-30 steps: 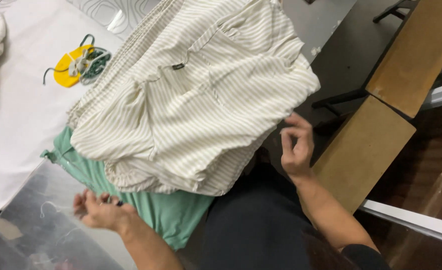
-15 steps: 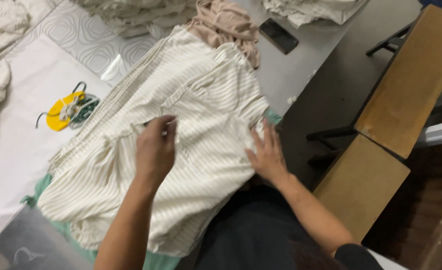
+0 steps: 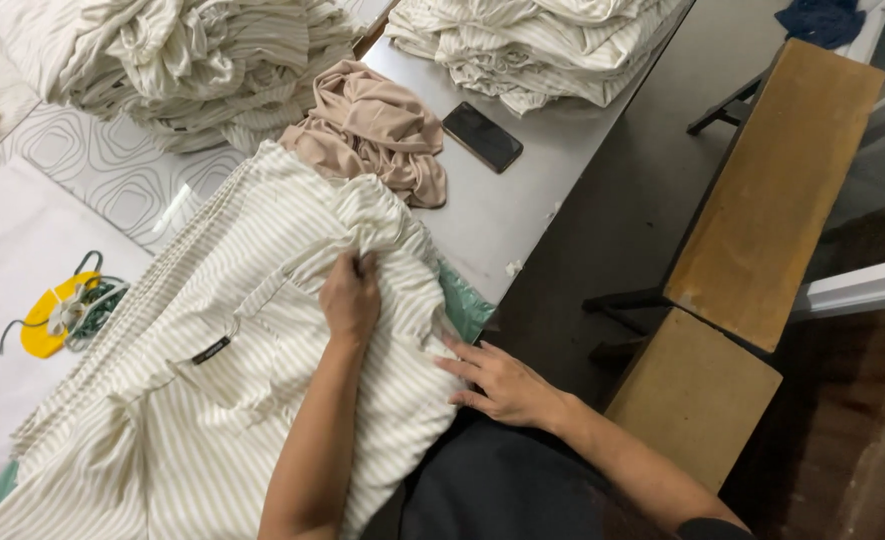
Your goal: Inspecting a striped garment for loose threads, using snips to remove them, and then folding the garment on a workbench.
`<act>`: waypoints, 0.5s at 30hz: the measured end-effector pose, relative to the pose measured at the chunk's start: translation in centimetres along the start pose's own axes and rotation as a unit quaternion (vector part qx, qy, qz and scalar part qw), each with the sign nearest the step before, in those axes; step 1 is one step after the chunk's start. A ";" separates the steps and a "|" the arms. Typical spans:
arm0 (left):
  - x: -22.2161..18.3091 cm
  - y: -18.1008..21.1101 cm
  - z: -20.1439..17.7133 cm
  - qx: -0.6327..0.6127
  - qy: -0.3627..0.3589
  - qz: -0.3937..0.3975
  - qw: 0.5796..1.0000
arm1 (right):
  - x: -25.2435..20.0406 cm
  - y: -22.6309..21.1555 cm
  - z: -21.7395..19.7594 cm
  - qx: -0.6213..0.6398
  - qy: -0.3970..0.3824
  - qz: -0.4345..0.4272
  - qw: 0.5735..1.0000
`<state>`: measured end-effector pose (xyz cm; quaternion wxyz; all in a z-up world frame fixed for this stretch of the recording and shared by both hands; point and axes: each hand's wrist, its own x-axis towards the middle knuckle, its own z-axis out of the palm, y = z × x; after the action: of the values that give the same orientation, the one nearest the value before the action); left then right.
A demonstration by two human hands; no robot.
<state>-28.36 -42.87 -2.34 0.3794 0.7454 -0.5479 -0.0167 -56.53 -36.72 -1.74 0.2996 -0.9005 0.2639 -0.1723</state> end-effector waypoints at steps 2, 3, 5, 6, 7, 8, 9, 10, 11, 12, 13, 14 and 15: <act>-0.8 -2.8 1.2 -0.023 0.077 -0.026 0.996 | 0.6 1.8 0.2 -0.005 0.031 -0.021 0.999; -0.7 -3.2 1.3 -0.020 0.080 -0.025 0.996 | 1.8 2.0 -0.5 -0.004 0.032 -0.025 0.999; -0.6 -4.0 1.1 -0.151 0.087 -0.105 0.979 | 4.3 2.1 -1.7 0.022 0.203 -0.031 0.979; -0.4 -6.1 1.9 -0.148 0.091 -0.104 0.979 | 6.1 2.0 -2.1 0.024 0.203 -0.035 0.978; -0.2 -8.1 2.8 -0.290 0.097 -0.133 0.943 | 7.8 1.9 -2.5 0.059 0.234 -0.044 0.969; -0.1 -10.1 3.7 -0.425 0.101 -0.158 0.886 | 9.4 1.7 -2.9 0.095 0.265 -0.052 0.958; -0.1 -9.1 2.4 -0.424 0.101 -0.156 0.886 | 11.2 1.8 -2.4 0.096 0.266 -0.053 0.958; -0.1 -8.2 1.1 -0.462 0.092 -0.245 0.847 | 12.9 1.8 -1.8 0.071 0.299 -0.064 0.949; 0.3 -7.2 -0.1 -0.496 0.082 -0.327 0.800 | 14.9 2.0 -1.4 0.045 0.335 -0.077 0.938; 0.1 -7.2 -0.1 -0.496 0.082 -0.322 0.802 | 15.5 1.8 -1.0 0.044 0.339 -0.079 0.936; 0.3 -7.3 -0.2 -0.516 0.097 -0.330 0.784 | 16.5 1.4 -0.7 0.037 0.338 -0.089 0.936; 0.5 -7.4 -0.3 -0.536 0.111 -0.338 0.766 | 17.4 1.1 -0.5 0.030 0.336 -0.099 0.936; 0.7 -7.1 -0.4 -0.534 0.110 -0.333 0.769 | 17.3 0.5 -0.2 0.032 0.341 -0.101 0.934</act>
<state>-22.18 -42.45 -5.95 0.7451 0.5547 -0.1223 -0.3496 -42.93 -47.14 0.73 0.2008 -0.7996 0.2519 -0.5067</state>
